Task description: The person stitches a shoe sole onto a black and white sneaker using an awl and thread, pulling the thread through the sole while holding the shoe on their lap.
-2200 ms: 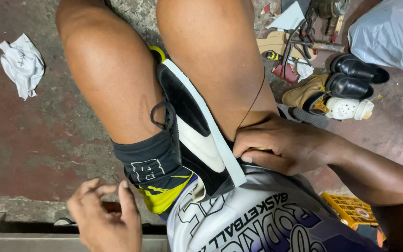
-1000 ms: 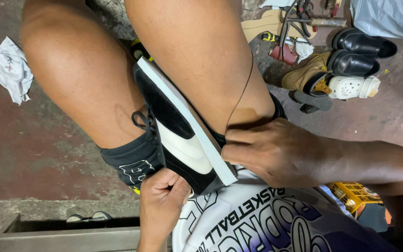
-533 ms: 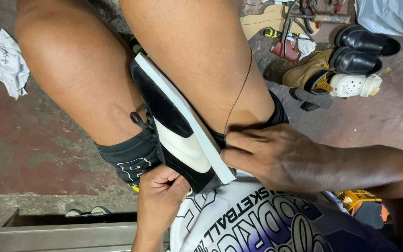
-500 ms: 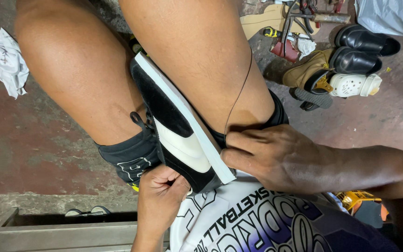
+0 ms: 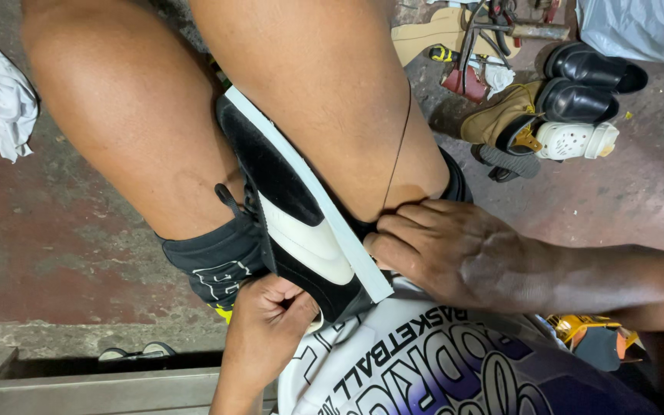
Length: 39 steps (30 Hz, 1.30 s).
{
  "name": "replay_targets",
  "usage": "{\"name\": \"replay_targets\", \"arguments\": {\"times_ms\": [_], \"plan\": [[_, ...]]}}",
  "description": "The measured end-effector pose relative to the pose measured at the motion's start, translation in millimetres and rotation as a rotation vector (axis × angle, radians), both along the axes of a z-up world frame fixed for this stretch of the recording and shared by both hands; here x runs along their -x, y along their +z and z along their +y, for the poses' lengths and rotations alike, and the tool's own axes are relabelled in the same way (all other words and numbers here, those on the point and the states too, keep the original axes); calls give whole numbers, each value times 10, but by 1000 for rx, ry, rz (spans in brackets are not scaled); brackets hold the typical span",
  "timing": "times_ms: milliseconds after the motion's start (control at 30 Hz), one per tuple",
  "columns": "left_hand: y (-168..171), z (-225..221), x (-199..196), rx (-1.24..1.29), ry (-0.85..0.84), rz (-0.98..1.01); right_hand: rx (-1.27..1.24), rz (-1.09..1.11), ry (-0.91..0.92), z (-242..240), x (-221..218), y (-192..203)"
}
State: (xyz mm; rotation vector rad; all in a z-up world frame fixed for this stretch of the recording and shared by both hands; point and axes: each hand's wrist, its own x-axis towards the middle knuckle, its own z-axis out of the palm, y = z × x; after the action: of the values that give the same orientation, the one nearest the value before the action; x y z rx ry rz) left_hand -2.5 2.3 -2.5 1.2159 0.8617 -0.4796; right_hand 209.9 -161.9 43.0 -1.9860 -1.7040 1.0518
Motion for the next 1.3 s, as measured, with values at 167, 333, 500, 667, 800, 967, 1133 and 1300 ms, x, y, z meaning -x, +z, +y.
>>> {"name": "replay_targets", "arguments": {"times_ms": [167, 333, 500, 667, 800, 967, 1133, 1300], "plan": [[-69, -36, 58, 0, -20, 25, 4, 23, -6, -69, -70, -118], [-100, -39, 86, -36, -52, 49, -126, -138, -21, -176, -27, -201], [-120, -87, 134, 65, 88, -6, -139, -282, -25, -255, -122, -365], [-47, -127, 158, -155, 47, -63, -75, -295, -99, -374, -252, -362], [266, -76, 80, -421, 157, -75, 13, -437, -178, -417, -375, -236], [684, -30, -240, -1022, -223, -244, 19, -292, -199, -438, -345, -151], [713, -312, -723, -1063, -376, -545, -99, -318, -225, -489, -273, -85], [590, -302, -925, -955, -476, -571, -95, -201, -220, -476, -313, -122]]}}
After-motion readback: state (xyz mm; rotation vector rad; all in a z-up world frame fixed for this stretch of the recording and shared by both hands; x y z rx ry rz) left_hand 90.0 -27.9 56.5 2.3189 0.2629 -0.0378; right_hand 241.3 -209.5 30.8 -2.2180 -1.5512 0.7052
